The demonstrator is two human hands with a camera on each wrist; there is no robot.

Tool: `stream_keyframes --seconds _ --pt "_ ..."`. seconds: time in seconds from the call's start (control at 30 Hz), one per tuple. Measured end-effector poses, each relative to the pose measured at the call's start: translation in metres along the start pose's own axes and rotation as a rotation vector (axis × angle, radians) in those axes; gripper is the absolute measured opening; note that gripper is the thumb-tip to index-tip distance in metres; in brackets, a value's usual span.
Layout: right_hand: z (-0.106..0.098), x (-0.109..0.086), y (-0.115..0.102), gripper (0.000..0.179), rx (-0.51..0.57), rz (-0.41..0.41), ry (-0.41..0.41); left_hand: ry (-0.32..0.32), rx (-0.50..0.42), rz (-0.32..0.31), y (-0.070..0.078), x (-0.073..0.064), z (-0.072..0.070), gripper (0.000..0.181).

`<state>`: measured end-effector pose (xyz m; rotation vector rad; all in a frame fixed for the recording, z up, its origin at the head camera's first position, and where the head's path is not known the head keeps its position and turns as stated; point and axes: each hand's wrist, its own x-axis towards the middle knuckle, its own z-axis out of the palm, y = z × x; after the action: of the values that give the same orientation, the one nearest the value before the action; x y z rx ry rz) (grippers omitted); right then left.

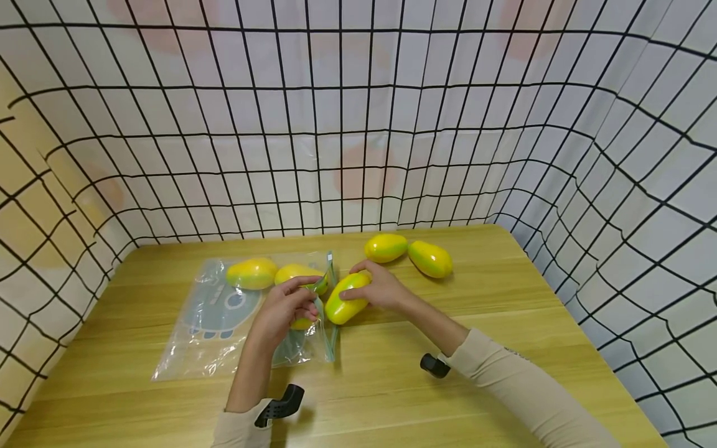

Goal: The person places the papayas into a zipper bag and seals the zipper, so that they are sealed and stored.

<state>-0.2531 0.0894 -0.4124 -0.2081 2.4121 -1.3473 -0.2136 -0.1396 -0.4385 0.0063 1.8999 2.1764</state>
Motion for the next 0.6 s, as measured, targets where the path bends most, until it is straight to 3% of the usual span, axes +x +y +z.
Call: stream_keyframes --seconds 0.6 --pt "0.0028 -0.0034 0.0052 0.062 0.04 0.017 0.045 0.013 -0.002 -0.008 0.0008 -0.0003 0.0007 0.038"
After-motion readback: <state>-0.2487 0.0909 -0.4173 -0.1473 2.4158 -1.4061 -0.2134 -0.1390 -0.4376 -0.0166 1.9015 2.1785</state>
